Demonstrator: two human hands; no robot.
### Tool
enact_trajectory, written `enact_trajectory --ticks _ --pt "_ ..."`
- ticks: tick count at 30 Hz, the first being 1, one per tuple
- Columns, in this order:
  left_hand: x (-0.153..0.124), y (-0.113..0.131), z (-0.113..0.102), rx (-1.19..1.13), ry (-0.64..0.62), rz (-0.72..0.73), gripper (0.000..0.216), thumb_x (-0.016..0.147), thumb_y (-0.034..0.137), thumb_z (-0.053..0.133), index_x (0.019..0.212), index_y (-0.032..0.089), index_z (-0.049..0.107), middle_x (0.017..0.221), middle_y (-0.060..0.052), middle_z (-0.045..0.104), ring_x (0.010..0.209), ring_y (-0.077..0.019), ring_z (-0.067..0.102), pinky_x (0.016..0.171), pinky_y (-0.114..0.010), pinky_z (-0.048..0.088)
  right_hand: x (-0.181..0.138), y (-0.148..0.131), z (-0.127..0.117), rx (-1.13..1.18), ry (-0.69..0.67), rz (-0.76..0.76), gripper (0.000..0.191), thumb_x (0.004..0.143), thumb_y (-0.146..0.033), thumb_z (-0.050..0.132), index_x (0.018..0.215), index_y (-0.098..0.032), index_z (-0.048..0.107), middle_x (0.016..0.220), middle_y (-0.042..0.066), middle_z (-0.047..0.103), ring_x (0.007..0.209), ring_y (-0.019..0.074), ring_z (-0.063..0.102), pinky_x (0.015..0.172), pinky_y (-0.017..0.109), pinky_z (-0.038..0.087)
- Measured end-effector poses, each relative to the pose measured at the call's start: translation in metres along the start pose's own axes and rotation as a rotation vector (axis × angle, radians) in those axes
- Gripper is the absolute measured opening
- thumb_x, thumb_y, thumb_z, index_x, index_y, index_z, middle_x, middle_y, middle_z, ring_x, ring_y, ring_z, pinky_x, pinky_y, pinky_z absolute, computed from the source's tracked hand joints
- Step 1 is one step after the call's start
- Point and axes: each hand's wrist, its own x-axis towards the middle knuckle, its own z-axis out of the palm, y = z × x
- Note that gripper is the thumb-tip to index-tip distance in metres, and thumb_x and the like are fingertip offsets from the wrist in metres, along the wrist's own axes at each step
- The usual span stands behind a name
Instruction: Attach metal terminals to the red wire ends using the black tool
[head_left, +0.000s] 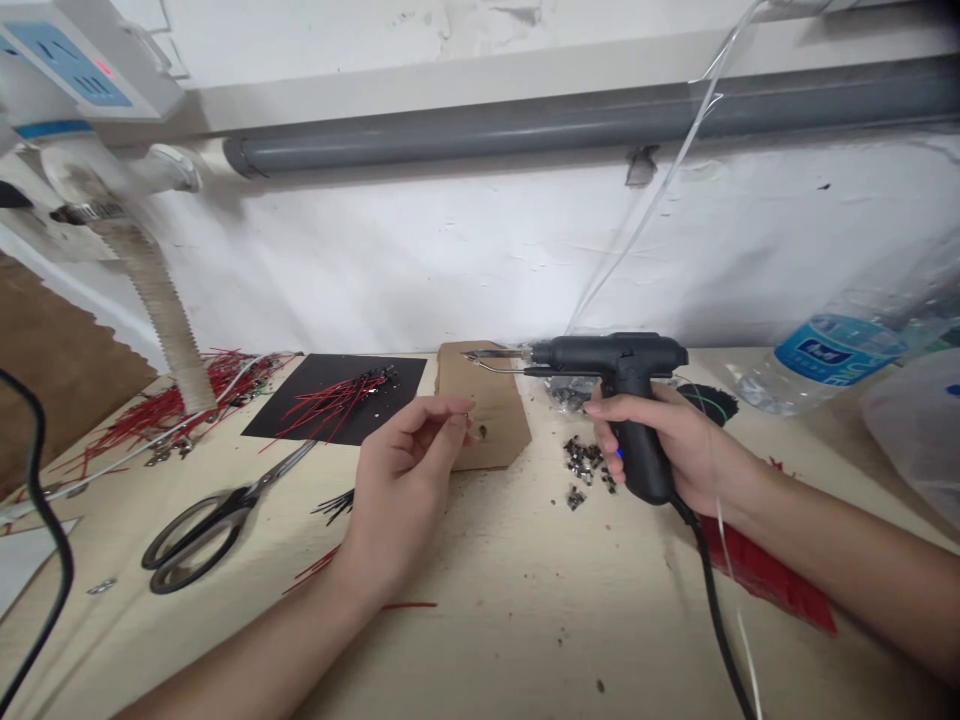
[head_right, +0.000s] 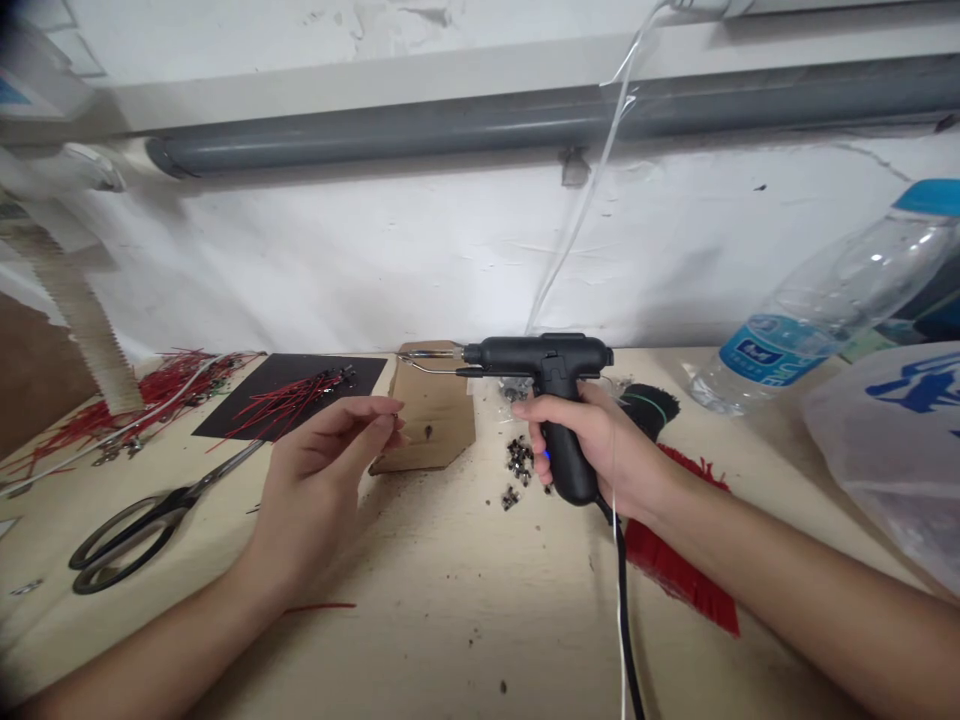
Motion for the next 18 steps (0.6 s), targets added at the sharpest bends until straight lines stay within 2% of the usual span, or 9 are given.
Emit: enact_trajectory --ticks 5,18 --pt "-0.0012 0.0002 0.0002 -0.052 -0.001 -0.042 0.010 0.087 0.025 0.078 0.096 0.022 0.079 0.094 0.000 0.076 0.086 -0.0124 0.069 0.078 -0.021 0.054 0.0006 -0.0002 -0.0007 -0.012 -0.001 -0.016 0.023 0.081 -0.034 0.084 0.084 -0.022 0.065 0.062 -0.001 0.062 0.047 0.0166 0.057 0.045 0.030 0.046" --pt "-0.0019 0.0007 0.0010 -0.020 0.010 -0.066 0.011 0.089 0.030 0.079 0.097 0.023 0.080 0.093 0.000 0.077 0.086 -0.0125 0.069 0.077 -0.021 0.053 0.0000 0.0007 -0.0004 -0.022 0.003 -0.016 0.024 0.082 -0.036 0.085 0.084 -0.022 0.065 0.062 -0.002 0.062 0.046 0.0165 0.057 0.044 0.030 0.046"
